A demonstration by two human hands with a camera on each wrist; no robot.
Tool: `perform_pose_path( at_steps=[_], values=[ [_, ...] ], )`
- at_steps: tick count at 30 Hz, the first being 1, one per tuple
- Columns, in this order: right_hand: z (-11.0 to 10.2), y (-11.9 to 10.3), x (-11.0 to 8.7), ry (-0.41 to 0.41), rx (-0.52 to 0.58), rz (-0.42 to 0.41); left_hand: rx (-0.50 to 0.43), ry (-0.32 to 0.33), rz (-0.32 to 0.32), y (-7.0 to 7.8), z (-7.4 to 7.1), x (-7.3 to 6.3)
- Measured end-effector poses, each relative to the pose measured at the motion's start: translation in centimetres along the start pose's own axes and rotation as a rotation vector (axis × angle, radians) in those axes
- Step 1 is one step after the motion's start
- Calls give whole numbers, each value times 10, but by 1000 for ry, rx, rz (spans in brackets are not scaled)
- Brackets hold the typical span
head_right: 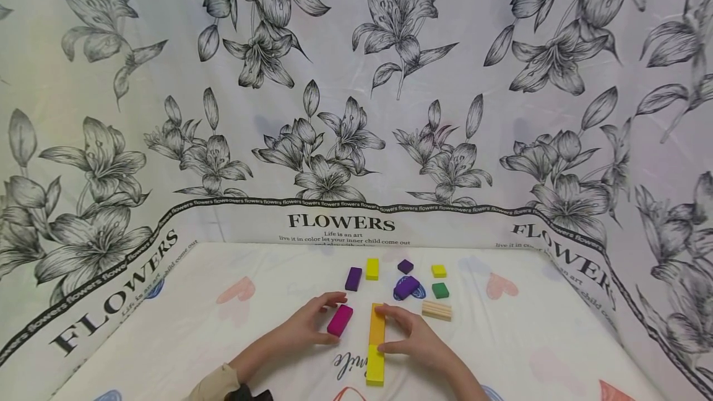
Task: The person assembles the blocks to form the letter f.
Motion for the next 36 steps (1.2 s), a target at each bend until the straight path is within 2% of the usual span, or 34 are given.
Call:
perform_pose_path(
  at_steps=[11,20,25,32,36],
  values=[
    [0,1,-1,-5,-23,-8,-19,-38,47,-6,-2,4],
    [1,1,-1,-13,-16,0,-27,-49,14,-7,-5,7],
    [0,3,0,-20,-16,3,-42,-32,9,-7,-6,11],
    [-1,5,1,-24,-17,-4,-117,-4,-17,-7,-4,22],
    [0,3,1,-25,-16,-12,-176,4,-59,-5,-1,29]
  ],
)
Point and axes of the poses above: each hand's wrist, its own x-axis towards the middle knuckle, its own z-axis out of the palm, y = z × x, the point moved 7 cm from there along x, towards the middle knuckle, and after that the axes turned 10 degrees about x, right-handed, at the moved point
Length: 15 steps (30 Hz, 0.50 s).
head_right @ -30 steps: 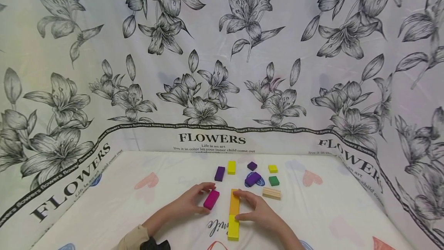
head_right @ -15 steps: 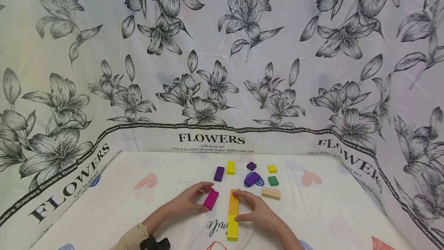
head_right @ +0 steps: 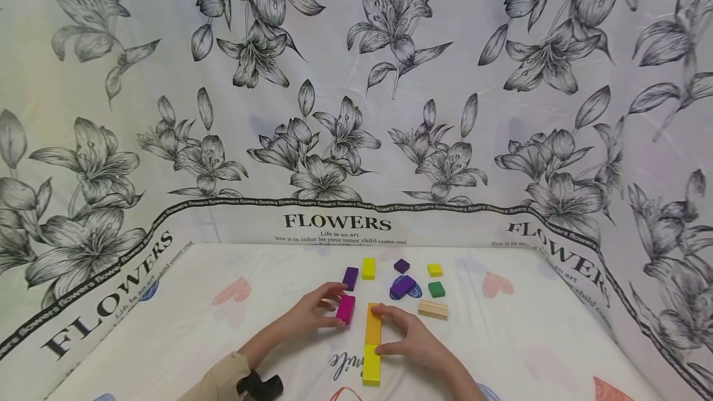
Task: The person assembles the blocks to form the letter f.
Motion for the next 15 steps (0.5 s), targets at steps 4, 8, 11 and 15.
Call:
perform_pose_path(
  at_steps=[4,8,11,15],
  values=[
    [1,-2,-1,-5,7,-5,-38,9,-36,3,4,6],
    [1,-3,-1,-14,19,-14,-44,33,-38,8,7,13],
    [1,-3,-1,-19,23,-19,-42,48,-28,10,8,19],
    [1,-2,-1,-25,23,-24,-45,60,-27,12,10,27]
  ],
)
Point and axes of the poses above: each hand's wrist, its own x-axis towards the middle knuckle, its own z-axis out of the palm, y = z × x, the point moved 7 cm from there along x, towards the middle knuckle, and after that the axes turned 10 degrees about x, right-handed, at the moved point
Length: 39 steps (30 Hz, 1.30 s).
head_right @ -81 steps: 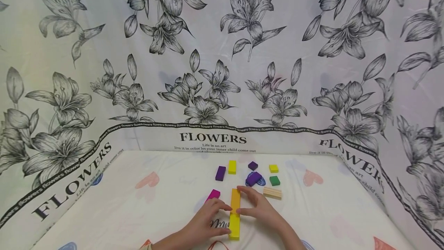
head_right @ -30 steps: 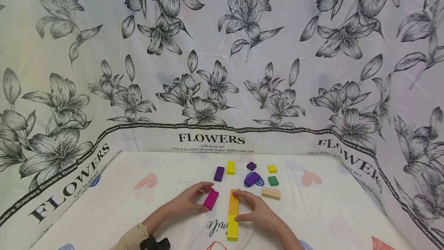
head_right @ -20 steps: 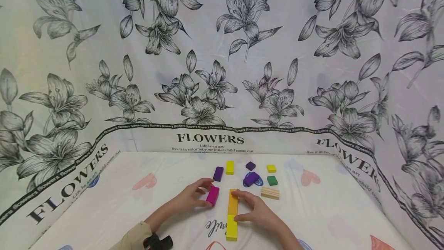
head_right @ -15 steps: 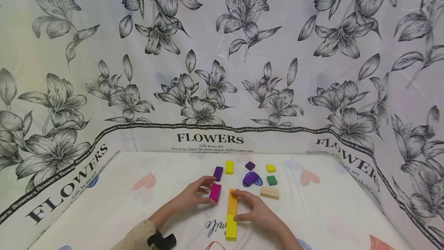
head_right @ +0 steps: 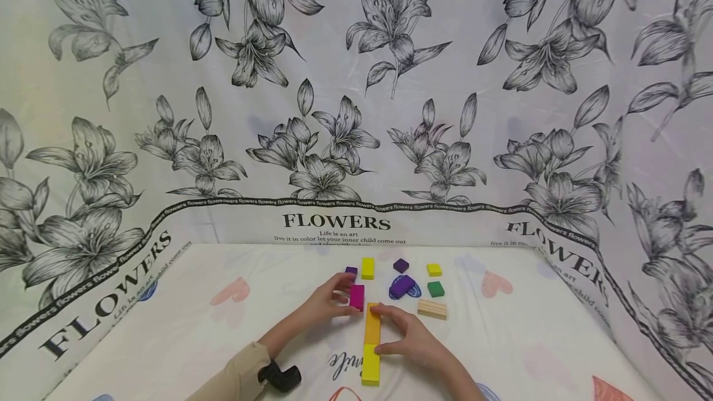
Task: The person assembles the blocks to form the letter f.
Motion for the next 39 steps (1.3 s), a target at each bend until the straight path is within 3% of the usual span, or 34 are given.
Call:
perform_pose_path(
  at_steps=[12,19,24,39],
  values=[
    [-1,-1,0,14,-3,28,11,26,32,9,10,20],
    [-1,-2,1,17,-16,29,39,50,-8,9,14,27],
    [-1,-1,0,13,-14,28,47,67,7,9,18,34],
    [-1,-1,0,14,-17,27,78,66,6,10,22,37]
  ],
)
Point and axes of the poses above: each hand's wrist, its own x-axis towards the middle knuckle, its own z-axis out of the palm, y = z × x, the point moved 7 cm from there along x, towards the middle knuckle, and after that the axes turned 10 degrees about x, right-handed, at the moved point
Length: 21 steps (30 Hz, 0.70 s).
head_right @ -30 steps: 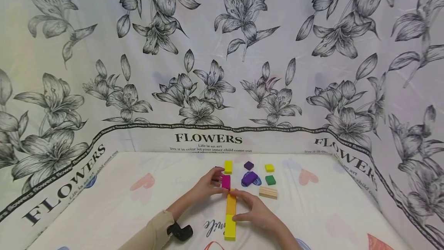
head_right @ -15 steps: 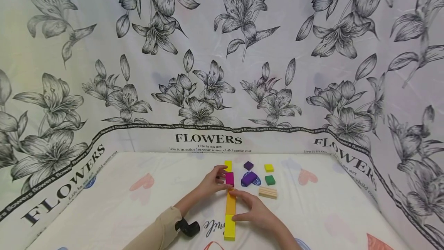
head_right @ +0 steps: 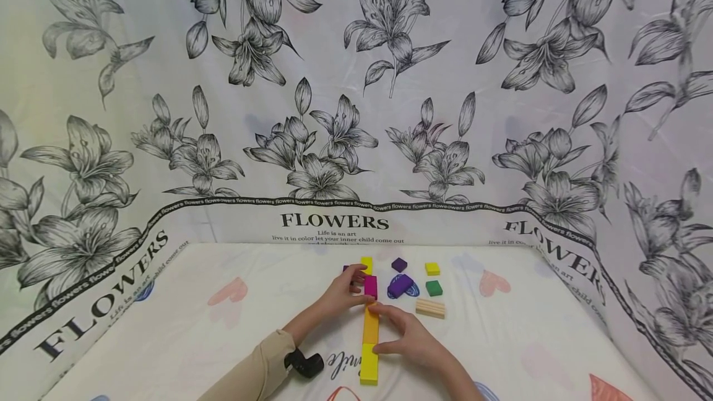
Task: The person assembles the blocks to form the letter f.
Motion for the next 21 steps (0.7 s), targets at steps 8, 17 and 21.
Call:
perform_pose_path(
  at_steps=[8,17,21],
  values=[
    [-1,2,0,3,-2,-3,17,-7,-4,1,1,-1],
    [-1,2,0,5,3,2,59,-13,0,1,2,0],
    [-1,2,0,10,6,8,72,-27,-9,2,2,-1]
  ],
)
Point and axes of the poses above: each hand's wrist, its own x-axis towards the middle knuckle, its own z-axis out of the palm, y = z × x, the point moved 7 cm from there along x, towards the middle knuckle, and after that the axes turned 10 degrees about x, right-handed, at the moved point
